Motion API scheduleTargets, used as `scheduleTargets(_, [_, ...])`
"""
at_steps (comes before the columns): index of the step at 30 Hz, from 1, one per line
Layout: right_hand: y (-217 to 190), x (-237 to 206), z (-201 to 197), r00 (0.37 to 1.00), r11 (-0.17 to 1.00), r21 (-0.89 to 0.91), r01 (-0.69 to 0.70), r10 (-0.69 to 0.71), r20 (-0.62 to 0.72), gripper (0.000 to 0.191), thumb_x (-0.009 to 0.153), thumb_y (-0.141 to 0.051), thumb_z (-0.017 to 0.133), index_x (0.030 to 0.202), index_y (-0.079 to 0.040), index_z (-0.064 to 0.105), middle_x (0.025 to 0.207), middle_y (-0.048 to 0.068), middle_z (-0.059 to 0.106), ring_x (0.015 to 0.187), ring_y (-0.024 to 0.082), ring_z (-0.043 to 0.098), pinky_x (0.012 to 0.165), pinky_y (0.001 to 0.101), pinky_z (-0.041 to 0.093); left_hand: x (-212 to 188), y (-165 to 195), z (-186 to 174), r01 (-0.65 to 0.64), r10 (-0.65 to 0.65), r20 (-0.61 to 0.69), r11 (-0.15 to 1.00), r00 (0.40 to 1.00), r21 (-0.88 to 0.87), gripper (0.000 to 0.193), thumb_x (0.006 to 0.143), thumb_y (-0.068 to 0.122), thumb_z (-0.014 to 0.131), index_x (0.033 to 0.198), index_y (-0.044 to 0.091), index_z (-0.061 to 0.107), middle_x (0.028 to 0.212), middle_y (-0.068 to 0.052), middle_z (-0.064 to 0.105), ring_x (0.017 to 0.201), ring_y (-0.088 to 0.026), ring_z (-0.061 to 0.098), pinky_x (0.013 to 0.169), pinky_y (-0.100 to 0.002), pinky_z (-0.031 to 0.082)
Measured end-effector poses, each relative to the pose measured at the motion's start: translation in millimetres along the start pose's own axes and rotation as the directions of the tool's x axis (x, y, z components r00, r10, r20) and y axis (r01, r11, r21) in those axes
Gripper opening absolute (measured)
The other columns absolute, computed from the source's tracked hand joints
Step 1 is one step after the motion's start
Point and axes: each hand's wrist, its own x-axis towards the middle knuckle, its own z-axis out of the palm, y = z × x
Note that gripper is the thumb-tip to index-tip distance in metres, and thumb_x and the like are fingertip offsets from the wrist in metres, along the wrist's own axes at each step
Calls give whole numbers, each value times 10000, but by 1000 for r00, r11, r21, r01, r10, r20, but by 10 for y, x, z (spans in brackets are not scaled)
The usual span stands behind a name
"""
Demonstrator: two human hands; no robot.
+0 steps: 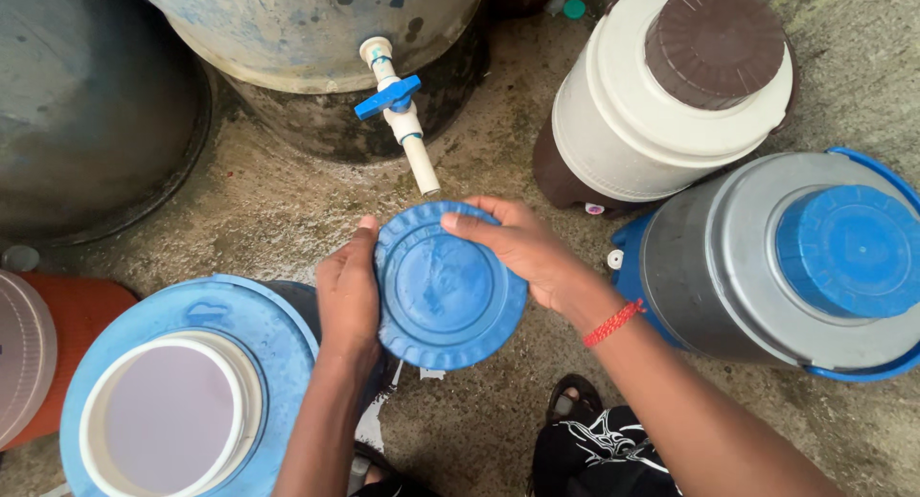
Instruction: The person rinses a blue plastic lid under a tap, then places it on a white container. They pick up a blue plastic container, open the tap, and fill the container with water. The person closes the tap and sets the filled container down.
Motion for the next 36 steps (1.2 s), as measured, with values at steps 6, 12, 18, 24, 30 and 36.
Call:
scheduleTargets(6, [-3,-84,125,988,960,278,12,31,-151,371,889,-229,710,1188,-20,641,1049,83,753,956,175,720,831,337,610,-289,-20,121,-654,818,173,291,549,698,571,1072,431,473,1464,20,526,1549,-253,412,1424,-427,409,1127,-569,337])
scheduleTargets(12, [254,-115,336,969,836,498,-230,148,199,358,973,-329,597,1228,-84,654,1101,55,716,998,157,700,911,400,574,-382,-4,231,-735,702,413,232,580,637,571,1065,521,383,1564,255,460,1673,-179,315,1559,-381,292,1229,-614,213])
scheduleTargets(18, [155,4,64,977,728,653,-208,123,174,529,969,-484,582,1242,-34,635,1182,104,701,1098,229,683,985,456,563,-107,52,-61,-207,264,65,557,962,804,735,996,661,391,1645,320,337,1437,-243,548,1269,-483,548,1038,-598,442])
scheduleTargets(24, [-125,-10,-446,995,584,806,95,-39,-90,587,964,-475,569,1378,-61,543,1413,92,621,1341,268,582,1172,497,453,-77,-15,-58,-30,127,-39,506,991,862,598,1040,607,395,1162,127,730,1026,-240,744,979,-483,711,859,-580,567])
scheduleTargets(30, [-228,-77,-1209,927,477,796,372,-233,-293,624,995,-486,535,1480,-100,465,1575,150,516,1487,340,492,1233,579,349,-185,-73,154,-154,209,65,443,976,883,515,962,551,517,1098,86,690,946,-217,740,879,-463,724,723,-552,593])
scheduleTargets(36, [-195,-97,-1865,829,433,719,544,-408,-381,612,1009,-489,547,1508,-143,467,1628,102,472,1543,322,449,1281,565,336,-255,-58,285,-220,157,169,405,973,888,487,976,514,540,1078,56,671,942,-193,741,853,-433,742,700,-528,607])
